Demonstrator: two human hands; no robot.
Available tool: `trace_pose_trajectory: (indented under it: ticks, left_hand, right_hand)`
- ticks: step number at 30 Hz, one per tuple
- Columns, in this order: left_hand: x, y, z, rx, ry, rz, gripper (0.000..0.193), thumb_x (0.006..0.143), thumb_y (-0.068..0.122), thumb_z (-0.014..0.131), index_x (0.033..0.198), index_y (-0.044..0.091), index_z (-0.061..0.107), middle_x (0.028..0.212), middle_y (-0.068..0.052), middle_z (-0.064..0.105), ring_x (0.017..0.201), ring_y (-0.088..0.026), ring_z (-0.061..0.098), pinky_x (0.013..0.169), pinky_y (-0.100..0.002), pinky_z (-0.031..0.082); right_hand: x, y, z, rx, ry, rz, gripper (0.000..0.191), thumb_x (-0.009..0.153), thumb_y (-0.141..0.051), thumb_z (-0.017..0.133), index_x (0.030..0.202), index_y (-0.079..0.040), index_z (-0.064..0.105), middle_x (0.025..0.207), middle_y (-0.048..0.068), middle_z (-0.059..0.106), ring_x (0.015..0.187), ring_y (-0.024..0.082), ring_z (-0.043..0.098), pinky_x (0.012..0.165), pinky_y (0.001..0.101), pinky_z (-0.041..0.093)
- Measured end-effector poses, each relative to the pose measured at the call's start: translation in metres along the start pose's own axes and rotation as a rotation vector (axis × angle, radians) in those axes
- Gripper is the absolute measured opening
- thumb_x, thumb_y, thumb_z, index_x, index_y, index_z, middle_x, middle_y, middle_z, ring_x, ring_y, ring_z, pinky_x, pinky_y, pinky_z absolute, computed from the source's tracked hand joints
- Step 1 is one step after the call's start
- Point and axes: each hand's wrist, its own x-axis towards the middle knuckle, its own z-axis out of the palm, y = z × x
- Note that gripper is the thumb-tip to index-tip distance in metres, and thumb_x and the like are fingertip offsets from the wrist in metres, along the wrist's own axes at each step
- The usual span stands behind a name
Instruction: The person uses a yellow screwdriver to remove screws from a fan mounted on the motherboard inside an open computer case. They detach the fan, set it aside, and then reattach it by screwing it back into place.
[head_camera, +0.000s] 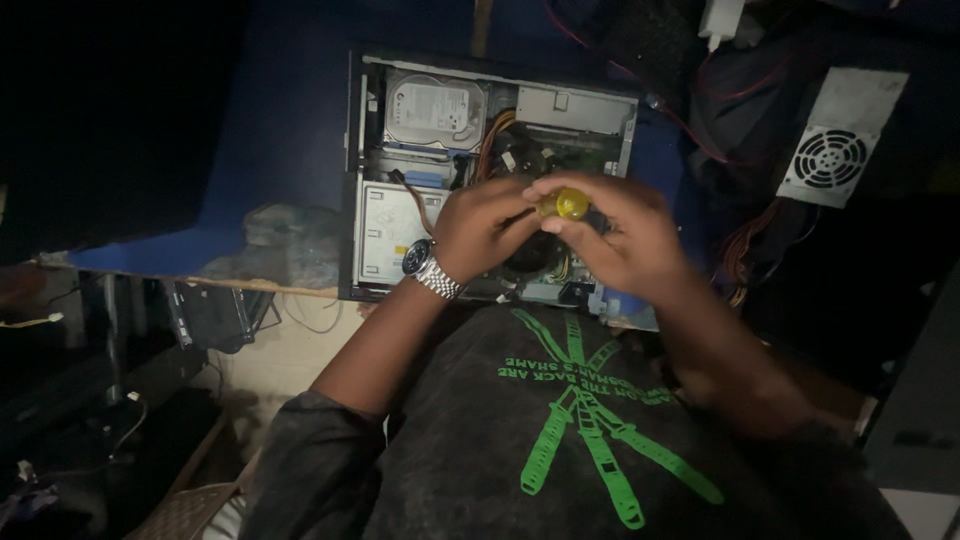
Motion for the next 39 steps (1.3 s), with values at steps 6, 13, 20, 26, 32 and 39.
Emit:
trace_pose_trajectory:
  ticks: [6, 13, 20, 26, 32, 39]
  left_hand:
    - [0.0, 0.003, -0.003, 0.016, 0.024, 0.034, 0.02, 0.089, 0.015, 0.08, 0.106, 0.007, 0.073, 0.105, -0.008, 0.074, 0.085, -0.026, 0.074, 0.07, -0.035, 0.059]
    - [0.001, 0.005, -0.003, 0.02, -0.005, 0.009, 0.018, 0.09, 0.018, 0.079, 0.105, 0.009, 0.074, 0.102, -0.006, 0.075, 0.082, -0.025, 0.074, 0.068, -0.035, 0.058]
    - [0.003, 0.005, -0.004, 0.048, 0.017, 0.047, 0.02, 0.089, 0.019, 0.08, 0.105, 0.008, 0.074, 0.103, -0.007, 0.075, 0.084, -0.026, 0.074, 0.069, -0.035, 0.059]
    - [0.002, 0.005, -0.002, 0.018, 0.028, 0.054, 0.018, 0.09, 0.018, 0.079, 0.105, 0.009, 0.073, 0.102, -0.006, 0.075, 0.084, -0.025, 0.075, 0.07, -0.035, 0.059]
    - [0.003, 0.003, 0.001, 0.065, 0.008, 0.01, 0.021, 0.089, 0.022, 0.082, 0.104, 0.01, 0.074, 0.095, -0.005, 0.075, 0.079, -0.025, 0.074, 0.065, -0.036, 0.057]
    - [0.0, 0.005, 0.006, 0.142, 0.105, 0.041, 0.021, 0.085, 0.023, 0.083, 0.096, 0.012, 0.07, 0.095, -0.005, 0.073, 0.078, -0.025, 0.072, 0.065, -0.037, 0.057]
  right_hand:
    - [0.002, -0.003, 0.0, 0.031, 0.0, -0.008, 0.032, 0.105, -0.012, 0.067, 0.133, 0.003, 0.061, 0.121, 0.015, 0.074, 0.11, 0.021, 0.075, 0.097, 0.0315, 0.062]
    - [0.001, -0.004, -0.001, 0.065, 0.0, 0.02, 0.032, 0.104, -0.011, 0.067, 0.132, 0.003, 0.061, 0.12, 0.015, 0.074, 0.109, 0.02, 0.075, 0.096, 0.0315, 0.063]
    - [0.0, -0.001, -0.002, 0.059, 0.015, 0.004, 0.032, 0.104, -0.01, 0.067, 0.132, 0.004, 0.061, 0.122, 0.017, 0.073, 0.111, 0.021, 0.074, 0.097, 0.0319, 0.061]
    - [0.0, 0.0, -0.001, 0.06, 0.021, -0.015, 0.032, 0.105, -0.011, 0.067, 0.132, 0.004, 0.061, 0.123, 0.017, 0.073, 0.112, 0.022, 0.074, 0.098, 0.0322, 0.062]
    - [-0.003, -0.002, 0.0, 0.056, 0.034, 0.021, 0.033, 0.105, -0.011, 0.067, 0.133, 0.004, 0.06, 0.124, 0.016, 0.073, 0.114, 0.021, 0.073, 0.1, 0.0326, 0.06]
    - [-0.01, 0.006, 0.032, 0.28, 0.105, -0.1, 0.025, 0.111, -0.014, 0.053, 0.131, 0.001, 0.049, 0.119, 0.011, 0.054, 0.101, 0.016, 0.056, 0.092, 0.0291, 0.05]
